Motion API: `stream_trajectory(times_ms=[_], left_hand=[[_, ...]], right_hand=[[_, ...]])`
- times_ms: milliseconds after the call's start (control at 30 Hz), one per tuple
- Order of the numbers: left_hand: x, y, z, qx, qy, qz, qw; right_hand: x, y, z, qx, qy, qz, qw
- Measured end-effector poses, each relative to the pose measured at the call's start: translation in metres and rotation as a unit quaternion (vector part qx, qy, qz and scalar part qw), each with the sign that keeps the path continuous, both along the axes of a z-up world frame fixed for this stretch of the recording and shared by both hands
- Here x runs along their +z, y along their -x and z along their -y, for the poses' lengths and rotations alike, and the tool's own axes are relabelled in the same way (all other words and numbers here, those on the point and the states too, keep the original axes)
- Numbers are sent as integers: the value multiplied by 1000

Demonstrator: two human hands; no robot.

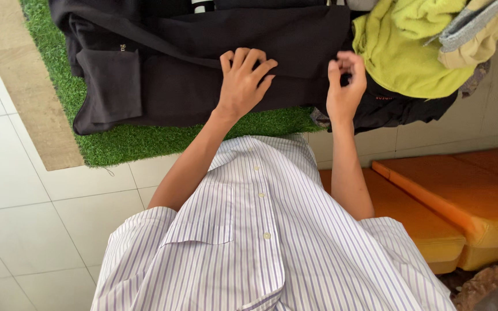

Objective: The person packs a suitcase by rolling a black shirt and placing it inside, then unfolding and smoothing a second black shirt to pack it as well.

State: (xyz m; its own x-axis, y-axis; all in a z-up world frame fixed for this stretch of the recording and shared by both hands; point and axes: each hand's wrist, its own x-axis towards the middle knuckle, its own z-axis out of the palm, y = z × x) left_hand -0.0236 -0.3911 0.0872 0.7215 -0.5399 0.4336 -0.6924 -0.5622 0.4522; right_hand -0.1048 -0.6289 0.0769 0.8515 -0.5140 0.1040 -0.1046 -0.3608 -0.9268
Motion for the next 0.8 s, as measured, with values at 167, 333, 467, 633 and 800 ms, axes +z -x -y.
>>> stream_trajectory(times_ms=[167,333,467,633,800], left_hand=[[-1,-2,31,-31,-3,13,999],[3,-6,43,-51,21,29,998],[6,-2,49,-39,29,33,998],[5,-1,52,-42,26,13,999],[4,3,48,-66,28,-39,997]], right_hand=[[-17,-42,27,-1,-69,0,998],[-21,-75,44,-22,-68,-79,994],[-21,-75,48,-4,-56,-1,998],[-18,-62,49,-40,-140,30,989],[-22,-54,42,-30,-145,40,988]])
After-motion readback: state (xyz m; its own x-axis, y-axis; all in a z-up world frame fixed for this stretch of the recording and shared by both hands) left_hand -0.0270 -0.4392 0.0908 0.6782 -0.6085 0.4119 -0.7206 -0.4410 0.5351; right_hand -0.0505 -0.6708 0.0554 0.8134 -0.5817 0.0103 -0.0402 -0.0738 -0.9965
